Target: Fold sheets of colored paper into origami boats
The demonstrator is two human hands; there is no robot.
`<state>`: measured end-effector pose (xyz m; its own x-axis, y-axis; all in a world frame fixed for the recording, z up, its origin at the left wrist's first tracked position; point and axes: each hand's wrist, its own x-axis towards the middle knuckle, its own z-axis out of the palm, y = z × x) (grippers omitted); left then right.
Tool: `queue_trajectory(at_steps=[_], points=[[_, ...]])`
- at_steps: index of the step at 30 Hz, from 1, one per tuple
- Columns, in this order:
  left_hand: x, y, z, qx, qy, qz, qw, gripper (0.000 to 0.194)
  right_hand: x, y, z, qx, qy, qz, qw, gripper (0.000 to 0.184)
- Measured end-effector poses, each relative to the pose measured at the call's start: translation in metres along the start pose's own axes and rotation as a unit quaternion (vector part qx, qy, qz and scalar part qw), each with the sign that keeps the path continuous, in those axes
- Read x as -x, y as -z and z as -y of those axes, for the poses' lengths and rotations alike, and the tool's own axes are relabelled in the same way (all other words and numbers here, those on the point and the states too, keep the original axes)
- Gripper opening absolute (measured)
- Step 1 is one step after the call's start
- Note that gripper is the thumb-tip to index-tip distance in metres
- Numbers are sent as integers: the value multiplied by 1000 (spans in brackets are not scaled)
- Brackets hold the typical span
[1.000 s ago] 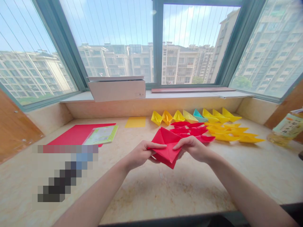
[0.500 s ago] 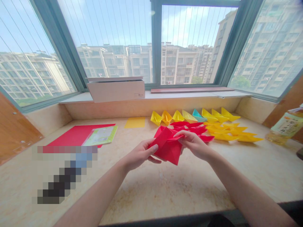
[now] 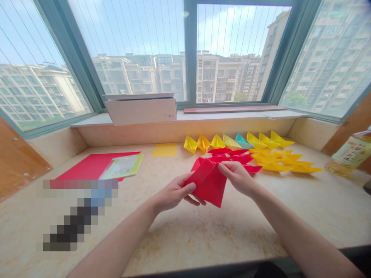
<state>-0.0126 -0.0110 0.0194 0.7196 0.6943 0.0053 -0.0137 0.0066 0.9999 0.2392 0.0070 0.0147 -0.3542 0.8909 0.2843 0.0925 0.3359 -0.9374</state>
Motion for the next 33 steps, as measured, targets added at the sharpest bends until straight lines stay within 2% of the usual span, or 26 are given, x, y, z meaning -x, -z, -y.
queue_trajectory(at_steps=[3, 6, 11, 14, 19, 21, 27, 33], points=[[0, -2, 0, 2, -3, 11, 1000, 53, 0, 0, 3, -1, -3, 5, 1000, 46], [-1, -3, -1, -14, -7, -20, 1000, 52, 1, 0, 4, 5, 10, 24, 1000, 45], [-5, -1, 2, -48, -8, -82, 995, 48, 1, -3, 0, 135, 105, -8, 985, 37], [-7, 0, 6, -61, 5, -68, 996, 47, 2, -6, -2, 180, 133, -20, 974, 34], [-6, -2, 9, -58, 21, -15, 998, 48, 5, -10, -1, 158, 157, -14, 975, 39], [-6, -4, 9, -56, 24, -11, 998, 48, 5, -11, -1, 149, 154, -25, 976, 41], [-9, -8, 9, -69, 3, -75, 995, 46, 5, -15, -5, 193, 155, -46, 968, 40], [-10, -7, 12, -64, -2, -96, 993, 43, 7, -17, -5, 235, 183, -70, 952, 30]])
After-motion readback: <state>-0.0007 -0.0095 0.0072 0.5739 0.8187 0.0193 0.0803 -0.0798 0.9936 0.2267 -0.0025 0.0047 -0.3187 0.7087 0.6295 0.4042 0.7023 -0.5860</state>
